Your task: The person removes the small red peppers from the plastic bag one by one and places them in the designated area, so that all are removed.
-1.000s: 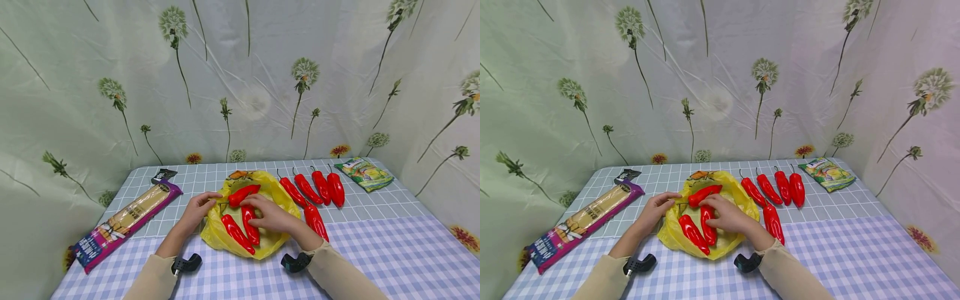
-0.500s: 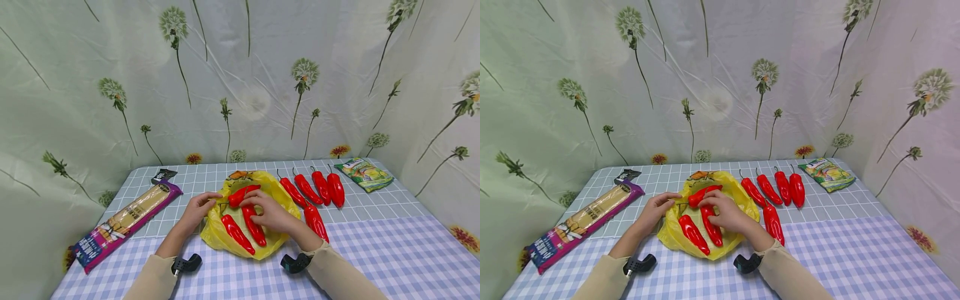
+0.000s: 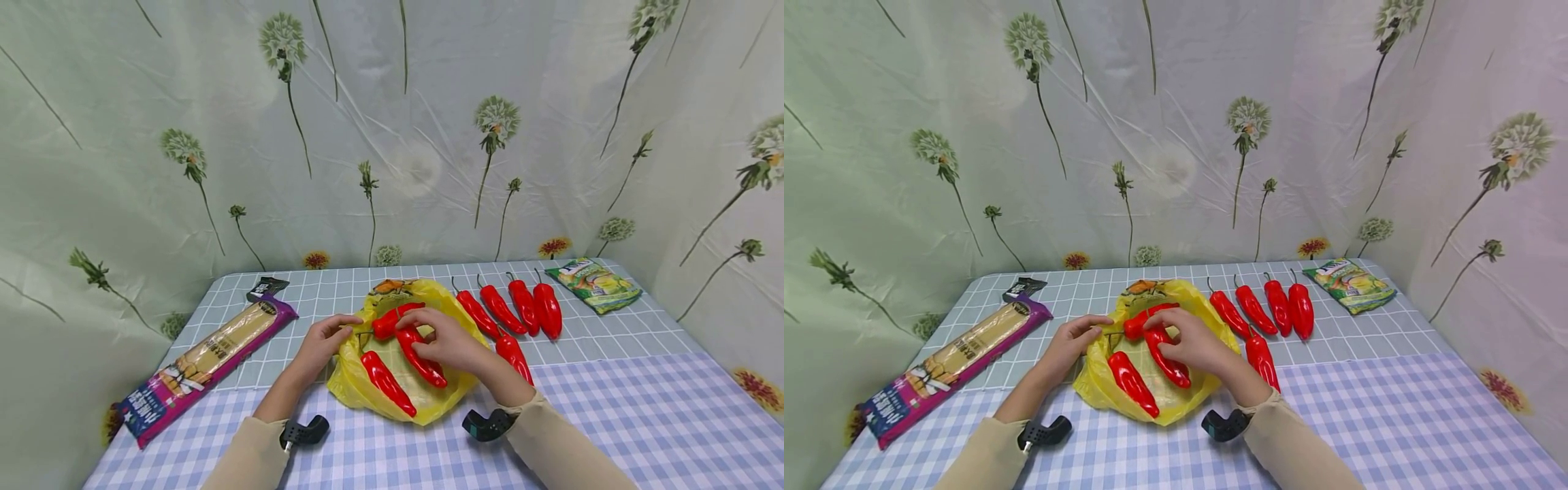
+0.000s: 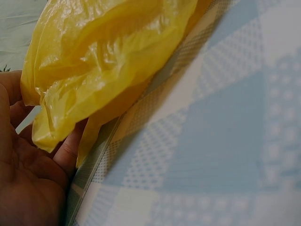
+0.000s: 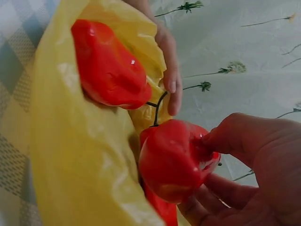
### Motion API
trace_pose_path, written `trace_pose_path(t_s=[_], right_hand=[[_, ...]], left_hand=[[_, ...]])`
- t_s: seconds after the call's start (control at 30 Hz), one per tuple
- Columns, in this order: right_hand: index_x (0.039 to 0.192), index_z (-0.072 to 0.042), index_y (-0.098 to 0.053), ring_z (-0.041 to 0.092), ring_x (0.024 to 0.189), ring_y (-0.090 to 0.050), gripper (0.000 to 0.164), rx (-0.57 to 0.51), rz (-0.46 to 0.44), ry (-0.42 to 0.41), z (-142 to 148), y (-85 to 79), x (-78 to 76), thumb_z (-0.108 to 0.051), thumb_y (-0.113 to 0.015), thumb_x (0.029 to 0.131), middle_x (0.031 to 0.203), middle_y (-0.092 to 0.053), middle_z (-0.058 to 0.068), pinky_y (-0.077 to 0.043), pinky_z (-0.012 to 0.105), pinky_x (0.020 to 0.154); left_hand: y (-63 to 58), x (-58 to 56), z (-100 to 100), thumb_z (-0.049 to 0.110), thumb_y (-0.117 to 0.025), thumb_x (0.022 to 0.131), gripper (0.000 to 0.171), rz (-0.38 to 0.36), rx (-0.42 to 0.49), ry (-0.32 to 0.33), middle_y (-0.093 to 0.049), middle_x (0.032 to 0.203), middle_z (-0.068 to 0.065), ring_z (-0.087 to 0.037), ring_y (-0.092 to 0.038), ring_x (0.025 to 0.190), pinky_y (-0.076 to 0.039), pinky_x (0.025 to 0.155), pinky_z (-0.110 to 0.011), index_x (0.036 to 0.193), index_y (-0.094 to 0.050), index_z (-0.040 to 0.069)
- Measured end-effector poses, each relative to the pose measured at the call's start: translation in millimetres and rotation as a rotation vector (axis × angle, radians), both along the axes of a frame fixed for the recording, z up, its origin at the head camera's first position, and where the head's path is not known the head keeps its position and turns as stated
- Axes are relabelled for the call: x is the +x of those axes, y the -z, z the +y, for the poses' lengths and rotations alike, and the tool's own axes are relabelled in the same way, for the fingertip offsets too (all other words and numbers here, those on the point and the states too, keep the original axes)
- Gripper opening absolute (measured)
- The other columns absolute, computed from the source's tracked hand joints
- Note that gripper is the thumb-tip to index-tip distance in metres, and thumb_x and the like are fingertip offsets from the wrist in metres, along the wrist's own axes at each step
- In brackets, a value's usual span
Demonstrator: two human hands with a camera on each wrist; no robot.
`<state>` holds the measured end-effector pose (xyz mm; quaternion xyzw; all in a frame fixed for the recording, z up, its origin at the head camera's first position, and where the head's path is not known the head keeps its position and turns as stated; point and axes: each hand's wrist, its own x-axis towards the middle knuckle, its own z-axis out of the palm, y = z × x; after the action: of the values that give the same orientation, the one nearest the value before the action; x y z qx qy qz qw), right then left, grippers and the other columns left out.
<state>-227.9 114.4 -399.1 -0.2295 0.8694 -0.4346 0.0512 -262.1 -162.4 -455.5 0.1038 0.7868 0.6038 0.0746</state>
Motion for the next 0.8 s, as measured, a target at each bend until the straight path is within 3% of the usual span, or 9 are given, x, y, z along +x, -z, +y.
trace_pose_path(t_s=[0.13,0.37,0.63,0.8], right_hand=[[0.118,-0.022,-0.066,0.022,0.115,-0.057,0.035,-0.001,-0.013,0.022,0.3,-4.9,1.3,-0.004,-0.069,0.088,0.125,-0.063,0.0,-0.056,0.035,0.091],[0.123,-0.023,-0.064,0.028,0.124,-0.053,0.039,-0.014,-0.003,0.003,7.9,-17.1,2.2,-0.003,-0.066,0.089,0.134,-0.058,0.002,-0.058,0.042,0.092],[0.126,-0.025,-0.063,0.029,0.124,-0.051,0.045,0.022,-0.009,0.02,21.1,-30.5,2.7,-0.006,-0.07,0.086,0.135,-0.052,0.005,-0.061,0.037,0.085],[0.13,-0.021,-0.061,0.033,0.121,-0.056,0.046,0.022,-0.013,-0.006,27.8,-37.9,3.5,-0.006,-0.069,0.088,0.137,-0.051,0.007,-0.06,0.041,0.088]], left_hand=[[0.2,0.0,-0.2,0.018,-0.054,0.102,0.029,0.004,0.002,0.002,-0.061,0.136,-0.015,-0.018,-0.059,0.103,-0.054,0.083,-0.019,0.127,-0.066,0.009],[0.5,-0.3,-1.0,0.021,-0.055,0.102,0.031,-0.003,0.008,0.011,-0.059,0.139,-0.015,-0.019,-0.059,0.106,-0.054,0.084,-0.018,0.128,-0.065,0.008],[-0.6,0.2,-0.7,0.022,-0.055,0.102,0.031,-0.001,-0.001,0.009,-0.059,0.139,-0.014,-0.02,-0.059,0.109,-0.054,0.085,-0.018,0.128,-0.065,0.009],[-0.8,0.2,-0.9,0.021,-0.055,0.102,0.031,0.01,-0.003,0.009,-0.06,0.138,-0.015,-0.019,-0.059,0.107,-0.054,0.084,-0.018,0.128,-0.066,0.008]])
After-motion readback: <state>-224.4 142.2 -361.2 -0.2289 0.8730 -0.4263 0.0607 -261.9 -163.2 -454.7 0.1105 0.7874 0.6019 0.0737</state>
